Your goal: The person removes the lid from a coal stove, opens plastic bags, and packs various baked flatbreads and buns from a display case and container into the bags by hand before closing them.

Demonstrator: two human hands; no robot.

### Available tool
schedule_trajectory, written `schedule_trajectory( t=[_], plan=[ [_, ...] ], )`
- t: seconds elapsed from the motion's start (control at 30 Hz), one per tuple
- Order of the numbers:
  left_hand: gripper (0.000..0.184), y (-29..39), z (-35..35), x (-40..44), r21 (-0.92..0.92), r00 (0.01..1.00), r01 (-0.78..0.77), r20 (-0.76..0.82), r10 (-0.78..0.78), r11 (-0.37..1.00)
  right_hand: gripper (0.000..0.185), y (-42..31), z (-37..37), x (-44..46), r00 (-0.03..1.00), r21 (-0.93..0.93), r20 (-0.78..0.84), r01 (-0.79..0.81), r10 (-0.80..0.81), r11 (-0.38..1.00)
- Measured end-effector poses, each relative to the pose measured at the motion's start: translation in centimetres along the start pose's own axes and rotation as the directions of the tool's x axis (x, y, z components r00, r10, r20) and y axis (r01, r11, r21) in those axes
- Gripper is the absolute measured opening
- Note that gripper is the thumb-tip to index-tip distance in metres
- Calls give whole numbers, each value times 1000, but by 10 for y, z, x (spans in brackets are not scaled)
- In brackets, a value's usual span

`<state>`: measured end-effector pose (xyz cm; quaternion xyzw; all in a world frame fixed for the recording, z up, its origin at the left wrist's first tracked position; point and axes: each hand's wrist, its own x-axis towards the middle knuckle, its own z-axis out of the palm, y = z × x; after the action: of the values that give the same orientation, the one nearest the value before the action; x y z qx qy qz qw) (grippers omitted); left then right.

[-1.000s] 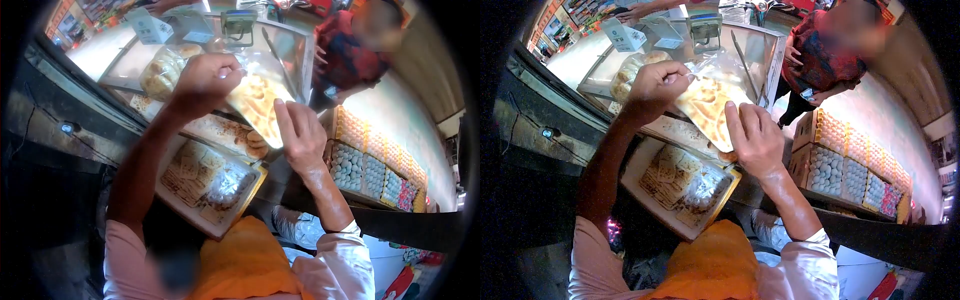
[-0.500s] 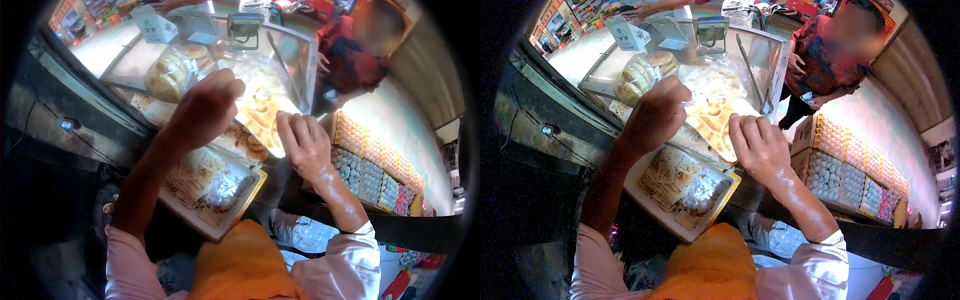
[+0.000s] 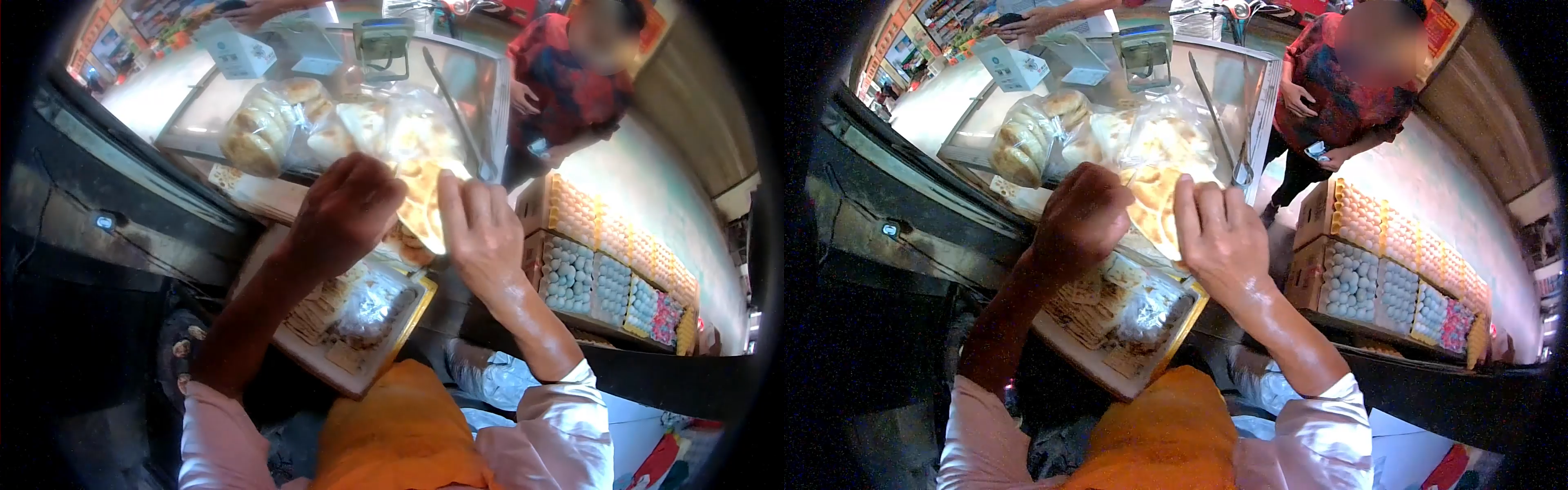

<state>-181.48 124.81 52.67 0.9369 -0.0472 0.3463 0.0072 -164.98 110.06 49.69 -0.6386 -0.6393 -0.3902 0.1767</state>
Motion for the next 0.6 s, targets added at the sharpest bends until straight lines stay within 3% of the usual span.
schedule_trajectory(
  t=[0.03, 0.1, 0.2, 0.23, 0.33, 0.47, 0.53, 0.6],
  plan=[
    [35, -5, 3, -9, 62, 999, 43, -26, -42, 997, 39, 3, 4, -12, 999, -88, 42, -4, 8, 996],
    [41, -12, 2, -19, 178, 990, 137, -68, -127, 974, 39, 15, -1, -14, 998, -65, 56, 14, -11, 998],
    [38, -6, 6, -8, 195, 994, 99, -68, -87, 976, 39, 18, 0, -10, 992, -51, 118, 49, -43, 997],
    [32, 1, 3, 0, 100, 991, 108, -85, -100, 989, 40, 14, 0, -4, 990, -91, 130, 73, -61, 993],
    [27, 3, 7, 11, 51, 988, 94, -125, -87, 994, 35, 5, -6, 8, 985, -153, 162, 89, -64, 984],
    [30, 1, 17, -6, 114, 997, 75, -42, -71, 991, 25, 1, -15, 20, 976, -98, 210, -33, 53, 995],
    [29, -7, 16, -20, 274, 984, 150, -136, -117, 950, 28, 1, -16, 20, 978, -95, 175, -100, 116, 990],
    [25, -14, 13, -14, 244, 955, 255, -218, -203, 936, 30, -3, -13, 21, 978, -77, 170, -111, 122, 991]
  ],
)
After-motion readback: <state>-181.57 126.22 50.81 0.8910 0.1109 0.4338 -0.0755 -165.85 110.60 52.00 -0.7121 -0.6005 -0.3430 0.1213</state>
